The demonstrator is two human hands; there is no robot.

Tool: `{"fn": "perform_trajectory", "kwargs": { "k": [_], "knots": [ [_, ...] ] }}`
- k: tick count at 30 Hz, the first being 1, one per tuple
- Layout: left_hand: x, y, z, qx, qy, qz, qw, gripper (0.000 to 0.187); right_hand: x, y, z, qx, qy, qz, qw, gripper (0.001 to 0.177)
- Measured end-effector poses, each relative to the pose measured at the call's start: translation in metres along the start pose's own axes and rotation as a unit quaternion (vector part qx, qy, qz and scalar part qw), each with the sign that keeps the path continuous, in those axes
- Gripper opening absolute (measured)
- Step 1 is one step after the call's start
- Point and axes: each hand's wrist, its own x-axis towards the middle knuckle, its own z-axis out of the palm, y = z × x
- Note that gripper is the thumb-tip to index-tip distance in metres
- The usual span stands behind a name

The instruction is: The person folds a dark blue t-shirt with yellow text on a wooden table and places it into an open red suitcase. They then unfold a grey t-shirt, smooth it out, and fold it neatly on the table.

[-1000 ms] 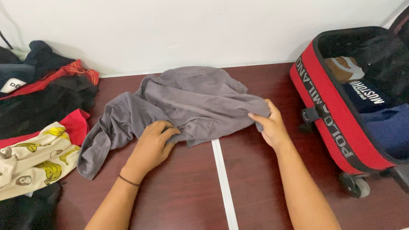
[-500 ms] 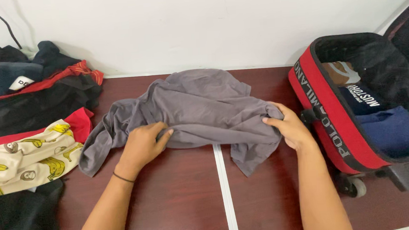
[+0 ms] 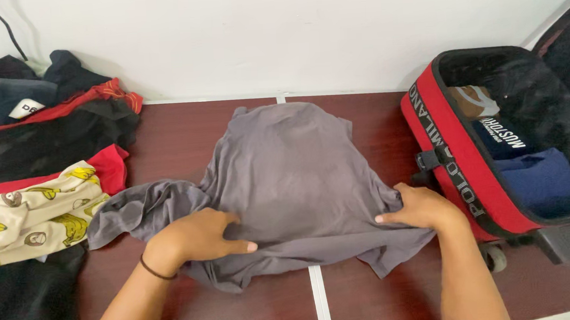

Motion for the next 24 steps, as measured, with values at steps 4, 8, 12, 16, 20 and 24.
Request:
{"fn": "perform_trajectory", "kwargs": {
  "k": [4,8,12,16,20,24],
  "knots": [
    [0.013,0.010,-0.006,0.043,0.047,-0.028,0.998,0.067,-0.017,-0.022,-0.011,-0.079,0.028,0.034,0.996,0.118],
    [0.072,0.010,-0.014,0.081,0.171,-0.057,0.980,0.058,0.007,-0.060,-0.025,-0.070,0.087,-0.025,0.993,0.090],
    [0.143,-0.015,-0.023,0.066,0.360,-0.187,0.912,0.048,0.068,-0.097,-0.021,-0.019,0.241,-0.176,0.954,0.056],
    [0.184,-0.047,-0.004,0.073,0.411,-0.180,0.891,0.044,0.120,-0.135,-0.012,0.010,0.353,-0.283,0.892,0.029],
    [0.195,-0.045,0.010,-0.006,0.452,-0.077,0.889,0.029,0.150,-0.168,-0.003,0.079,0.402,-0.369,0.834,0.027],
    [0.171,-0.028,0.004,-0.127,0.409,-0.059,0.902,0.031,0.164,-0.170,0.014,0.122,0.443,-0.376,0.804,0.030]
  ]
}}
